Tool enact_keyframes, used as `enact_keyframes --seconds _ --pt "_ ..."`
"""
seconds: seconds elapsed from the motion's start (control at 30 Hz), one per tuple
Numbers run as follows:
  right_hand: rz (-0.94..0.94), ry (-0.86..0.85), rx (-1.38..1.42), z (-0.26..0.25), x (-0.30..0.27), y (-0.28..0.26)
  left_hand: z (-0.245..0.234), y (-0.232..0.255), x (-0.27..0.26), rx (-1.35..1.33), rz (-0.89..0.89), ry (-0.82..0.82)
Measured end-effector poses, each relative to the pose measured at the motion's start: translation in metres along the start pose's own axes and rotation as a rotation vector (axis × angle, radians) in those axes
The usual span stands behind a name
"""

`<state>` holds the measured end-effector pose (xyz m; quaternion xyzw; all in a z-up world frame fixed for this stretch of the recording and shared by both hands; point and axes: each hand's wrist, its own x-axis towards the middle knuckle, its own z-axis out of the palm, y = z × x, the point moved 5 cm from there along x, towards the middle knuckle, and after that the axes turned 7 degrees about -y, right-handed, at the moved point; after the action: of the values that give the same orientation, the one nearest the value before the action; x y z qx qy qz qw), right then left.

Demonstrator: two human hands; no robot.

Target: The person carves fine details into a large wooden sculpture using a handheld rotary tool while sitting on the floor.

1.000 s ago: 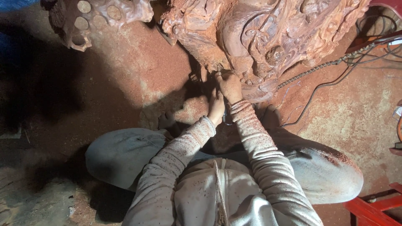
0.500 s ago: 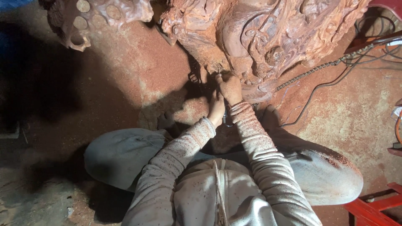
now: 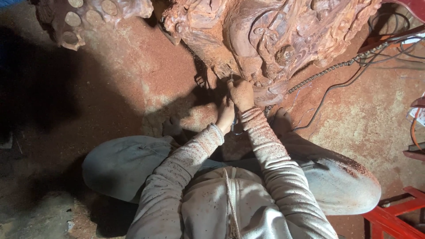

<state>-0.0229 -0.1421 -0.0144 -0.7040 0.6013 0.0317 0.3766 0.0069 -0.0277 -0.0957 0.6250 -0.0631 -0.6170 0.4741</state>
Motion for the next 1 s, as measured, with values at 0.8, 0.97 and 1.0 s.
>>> enact_keyframes --seconds 0.8,0.97,1.0 --pt "0.023 0.018 -0.090 -0.006 -0.007 -0.017 -0.002 -0.019 0.020 0.080 0.139 -0.012" --pt "0.036 0.018 -0.083 -0.005 -0.003 -0.012 0.000 -0.011 0.012 0.078 0.123 -0.038" --pt "0.035 0.019 -0.083 -0.003 -0.001 -0.008 0.001 -0.009 0.009 0.082 0.116 -0.036"
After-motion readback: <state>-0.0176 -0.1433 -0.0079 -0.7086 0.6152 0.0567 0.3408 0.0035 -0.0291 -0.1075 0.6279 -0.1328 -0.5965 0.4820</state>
